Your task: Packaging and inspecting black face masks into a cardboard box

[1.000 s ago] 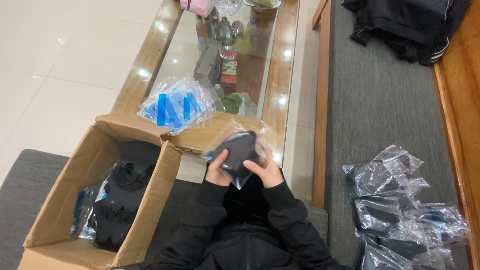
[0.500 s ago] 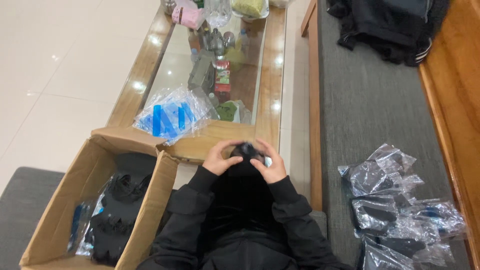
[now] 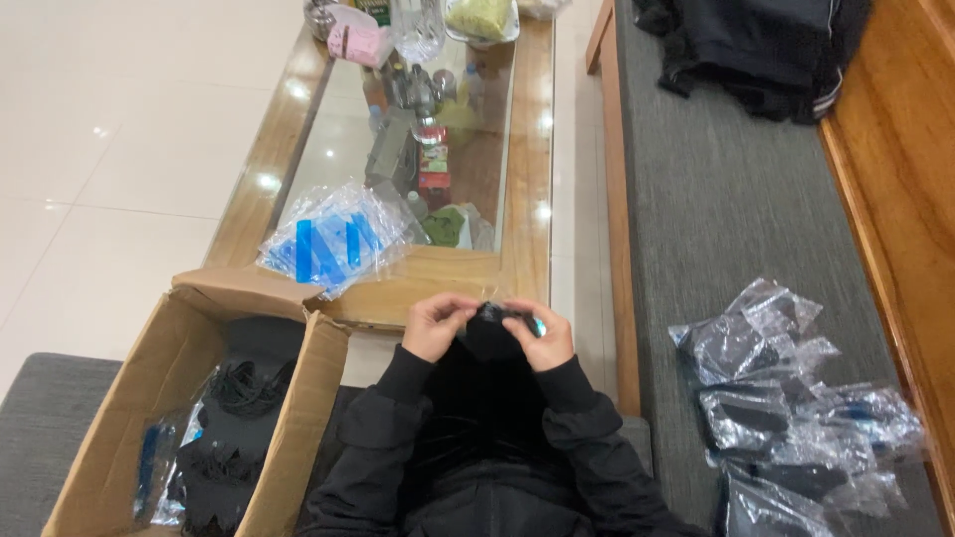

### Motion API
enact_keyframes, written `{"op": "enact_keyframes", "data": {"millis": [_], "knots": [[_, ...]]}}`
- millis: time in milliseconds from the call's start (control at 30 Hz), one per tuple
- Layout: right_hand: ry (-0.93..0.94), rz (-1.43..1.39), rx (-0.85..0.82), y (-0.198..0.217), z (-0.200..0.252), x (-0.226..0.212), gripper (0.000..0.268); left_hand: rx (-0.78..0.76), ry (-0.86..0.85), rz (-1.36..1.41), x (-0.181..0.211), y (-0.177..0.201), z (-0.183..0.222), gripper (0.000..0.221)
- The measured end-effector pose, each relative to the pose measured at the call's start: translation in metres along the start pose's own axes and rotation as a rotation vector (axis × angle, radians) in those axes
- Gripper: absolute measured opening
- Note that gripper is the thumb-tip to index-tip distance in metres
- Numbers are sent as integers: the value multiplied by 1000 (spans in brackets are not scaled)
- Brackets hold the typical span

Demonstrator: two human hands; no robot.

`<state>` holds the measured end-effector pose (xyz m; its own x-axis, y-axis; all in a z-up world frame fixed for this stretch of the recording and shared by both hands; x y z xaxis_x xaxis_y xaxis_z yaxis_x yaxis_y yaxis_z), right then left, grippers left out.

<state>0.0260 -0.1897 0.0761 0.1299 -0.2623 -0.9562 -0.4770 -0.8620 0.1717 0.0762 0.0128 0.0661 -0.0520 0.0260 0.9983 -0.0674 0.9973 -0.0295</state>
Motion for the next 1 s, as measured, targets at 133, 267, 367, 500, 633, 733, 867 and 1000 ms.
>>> {"op": "enact_keyframes", "data": {"millis": [133,267,367,500,633,733,867,1000], "knots": [[38,-81,87,7,-5,-36,30,33,18,172,39,4,-2,23],[85,-248,174,10,-13,-33,28,-60,-127,55,48,0,2,110],[96,-321,205,3,-18,-17,27,-5,-116,-51,17,-4,-6,91],[73,-401,183,2,-28,-19,34,73,-254,-81,40,-10,-13,49],[53,-302,147,-4,-29,-7,55,23,-272,-103,30,-3,-20,46],[-83,-349,137,-12,-23,25,54,-13,-259,-176,19,-5,-17,46],[-77,-332,145,-6,-23,14,44,11,-227,-136,36,-3,-13,42],[-122,-247,73,-9,-24,12,62,33,-206,-155,-2,5,-19,39]]}}
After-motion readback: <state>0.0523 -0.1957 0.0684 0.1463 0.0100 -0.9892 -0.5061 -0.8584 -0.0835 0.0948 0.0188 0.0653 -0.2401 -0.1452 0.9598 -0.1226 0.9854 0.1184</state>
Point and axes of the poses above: each hand's wrist, its own z-axis away from the middle knuckle, its own y-axis out of the back of the hand, x = y × z, the point moved 9 cm from there along -z, towards the middle knuckle, and after that the axes turned 13 degrees about x, right-handed, at the moved point
